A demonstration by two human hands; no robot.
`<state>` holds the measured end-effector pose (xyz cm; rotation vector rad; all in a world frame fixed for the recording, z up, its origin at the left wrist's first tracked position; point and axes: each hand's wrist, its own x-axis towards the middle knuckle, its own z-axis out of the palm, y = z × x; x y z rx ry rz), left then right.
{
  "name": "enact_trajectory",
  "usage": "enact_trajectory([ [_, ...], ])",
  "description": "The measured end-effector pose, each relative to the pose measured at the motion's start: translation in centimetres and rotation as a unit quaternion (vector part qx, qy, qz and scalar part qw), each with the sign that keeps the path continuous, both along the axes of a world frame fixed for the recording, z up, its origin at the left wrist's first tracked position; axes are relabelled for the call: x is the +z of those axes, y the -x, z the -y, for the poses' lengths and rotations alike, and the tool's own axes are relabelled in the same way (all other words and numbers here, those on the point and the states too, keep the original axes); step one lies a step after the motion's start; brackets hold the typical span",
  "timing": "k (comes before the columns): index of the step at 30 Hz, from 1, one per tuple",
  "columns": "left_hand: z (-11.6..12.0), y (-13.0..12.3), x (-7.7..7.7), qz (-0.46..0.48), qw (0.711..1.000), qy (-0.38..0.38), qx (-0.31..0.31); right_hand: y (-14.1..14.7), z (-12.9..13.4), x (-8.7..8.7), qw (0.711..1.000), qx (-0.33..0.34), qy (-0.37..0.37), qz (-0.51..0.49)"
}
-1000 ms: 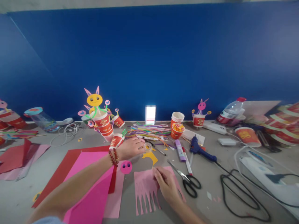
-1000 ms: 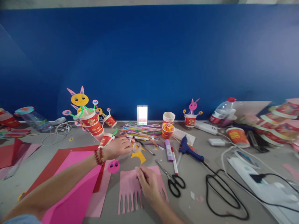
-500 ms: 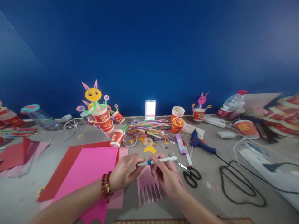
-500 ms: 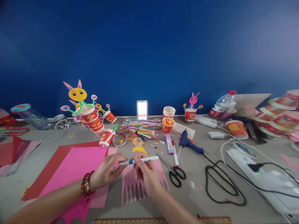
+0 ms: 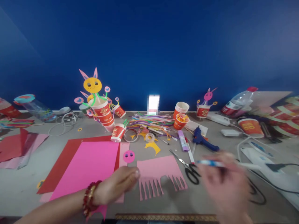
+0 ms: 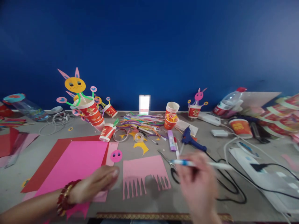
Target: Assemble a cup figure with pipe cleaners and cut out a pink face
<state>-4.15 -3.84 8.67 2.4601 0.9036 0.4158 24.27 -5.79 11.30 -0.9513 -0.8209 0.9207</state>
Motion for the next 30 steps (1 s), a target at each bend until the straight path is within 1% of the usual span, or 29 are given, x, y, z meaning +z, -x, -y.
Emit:
enact_trajectory([
  [1,-0.6,0.7,-0.3,-0.023,0.996,-0.063,0.055,-1.2,-0.3,0.5,0.998,-0.043,-0.032,-0.038],
  [2,-1.5,1.2,-0.8,-0.062,0.984,-0.137,0.091,-2.0,-0.5,0.5,0.996,-0.063,-0.038,-0.041],
  [3,-2.7,1.4,-1.3,-0.074,0.979,-0.161,0.104,-2.3,-0.8,0.2,0.998,-0.054,-0.015,-0.031],
  [5,-5.3,1.1,-2.5,-0.09,0.974,-0.182,0.104,-1.5,-1.2,-1.5,0.999,0.002,0.054,0.004],
  [6,-6.7,0.6,-3.0,-0.101,0.971,-0.191,0.107,-0.6,-1.4,-2.6,0.995,0.037,0.09,0.028],
  [7,-8.0,0.0,-3.6,-0.109,0.968,-0.2,0.109,0.5,-1.5,-3.7,0.992,0.051,0.109,0.046],
  [9,-9.9,-1.3,-4.5,-0.121,0.963,-0.216,0.105,2.4,-1.7,-5.5,0.985,0.086,0.13,0.08],
  [10,-10.6,-1.8,-4.9,-0.124,0.961,-0.224,0.106,3.0,-1.7,-6.1,0.982,0.097,0.132,0.092],
  [13,-11.4,-2.7,-5.4,-0.122,0.956,-0.243,0.111,3.5,-1.5,-7.0,0.974,0.126,0.134,0.132],
  [15,-11.2,-2.6,-5.2,-0.112,0.956,-0.249,0.111,3.0,-1.2,-7.2,0.965,0.148,0.126,0.174],
  [17,-10.6,-2.1,-4.9,-0.096,0.959,-0.25,0.098,2.4,-0.9,-7.5,0.953,0.165,0.1,0.233],
  [20,-9.0,-1.2,-4.4,-0.064,0.966,-0.245,0.051,1.7,-0.8,-8.2,0.928,0.161,0.043,0.334],
  [22,-7.5,-0.6,-4.3,-0.046,0.97,-0.238,0.017,1.5,-1.0,-8.6,0.912,0.155,0.021,0.38],
  [24,-5.9,-0.1,-4.5,-0.025,0.974,-0.225,-0.018,1.3,-1.1,-8.9,0.903,0.152,0.014,0.401],
  [26,-4.4,0.5,-4.8,0.013,0.979,-0.196,-0.06,1.1,-1.2,-9.2,0.901,0.155,0.015,0.405],
  [28,-3.3,1.1,-5.3,0.022,0.983,-0.164,-0.077,0.9,-1.3,-9.5,0.899,0.159,0.016,0.408],
  [30,-2.7,1.6,-5.7,0.011,0.985,-0.149,-0.082,0.7,-1.5,-9.7,0.895,0.162,0.016,0.416],
])
